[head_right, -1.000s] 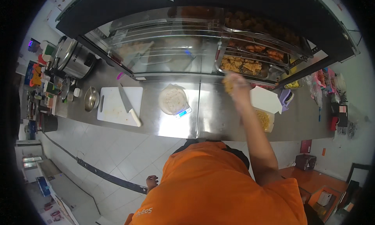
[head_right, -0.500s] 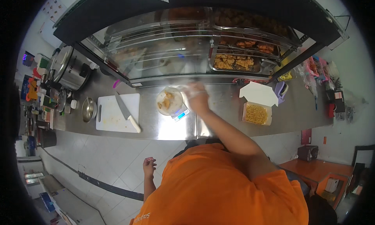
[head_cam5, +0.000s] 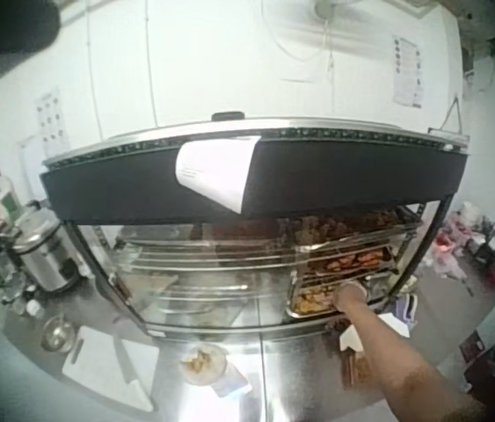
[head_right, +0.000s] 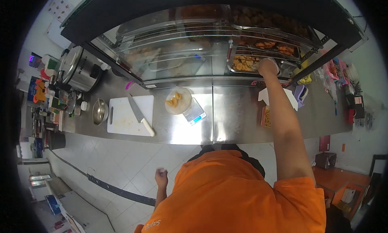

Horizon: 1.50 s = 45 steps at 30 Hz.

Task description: The person strains noodles from a boiling pot into a bowl, stirs them, and packs the noodles along with fried chicken into a paper box. Afterwards, the person records entries in a notebook with a pen.

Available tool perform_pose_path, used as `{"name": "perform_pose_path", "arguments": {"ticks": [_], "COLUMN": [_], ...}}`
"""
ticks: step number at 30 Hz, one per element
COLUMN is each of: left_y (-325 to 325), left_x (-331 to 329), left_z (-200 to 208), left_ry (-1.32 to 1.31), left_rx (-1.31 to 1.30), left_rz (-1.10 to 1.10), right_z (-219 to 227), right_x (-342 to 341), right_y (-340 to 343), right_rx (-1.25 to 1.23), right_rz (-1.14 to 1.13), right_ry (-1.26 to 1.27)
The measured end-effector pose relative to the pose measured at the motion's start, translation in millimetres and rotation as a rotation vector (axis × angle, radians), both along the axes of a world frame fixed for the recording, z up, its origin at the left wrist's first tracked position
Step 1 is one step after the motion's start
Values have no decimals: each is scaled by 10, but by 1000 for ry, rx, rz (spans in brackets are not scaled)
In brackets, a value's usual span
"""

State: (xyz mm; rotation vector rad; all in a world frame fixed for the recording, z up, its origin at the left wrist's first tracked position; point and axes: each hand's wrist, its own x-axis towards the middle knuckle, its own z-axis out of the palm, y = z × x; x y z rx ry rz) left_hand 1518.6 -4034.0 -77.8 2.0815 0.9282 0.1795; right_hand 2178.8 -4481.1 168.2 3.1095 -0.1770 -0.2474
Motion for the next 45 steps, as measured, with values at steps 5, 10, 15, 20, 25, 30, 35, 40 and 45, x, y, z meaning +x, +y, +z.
{"name": "perform_pose_path", "arguments": {"ticks": [5,10,15,20,25,30,35,40,45], "left_y": [-536,-588,-644,-782,-792,-706,-483,-429,-400], "left_x": [2342,3229,3202,3142,3164,2852,2155,1630,1369], "left_z": [1482,1408,1275,1279,1369,1429,1198,934,783], "left_ry": [-199,-372,-332,-355,-329,-435,-375,-229,-181], "left_rx": [-284,25,28,40,35,-3,46,-106,-161], "left_rz": [-299,-232,-256,-316,-336,-209,-149,-39,13], "right_z": [-97,-278,-273,-223,-171,-112,-182,-394,-640], "right_x": [4,-107,-497,-858,-1095,-1282,-1796,-2059,-2144], "right_y": [-248,-237,-279,-123,-29,34,539,1205,1801], "right_rx": [-188,92,389,689,873,1517,1473,1124,1161], "right_rz": [40,59,214,184,124,-272,-195,338,528], "right_ry": [-20,-515,-774,-926,-888,-540,-387,-392,-243]}}
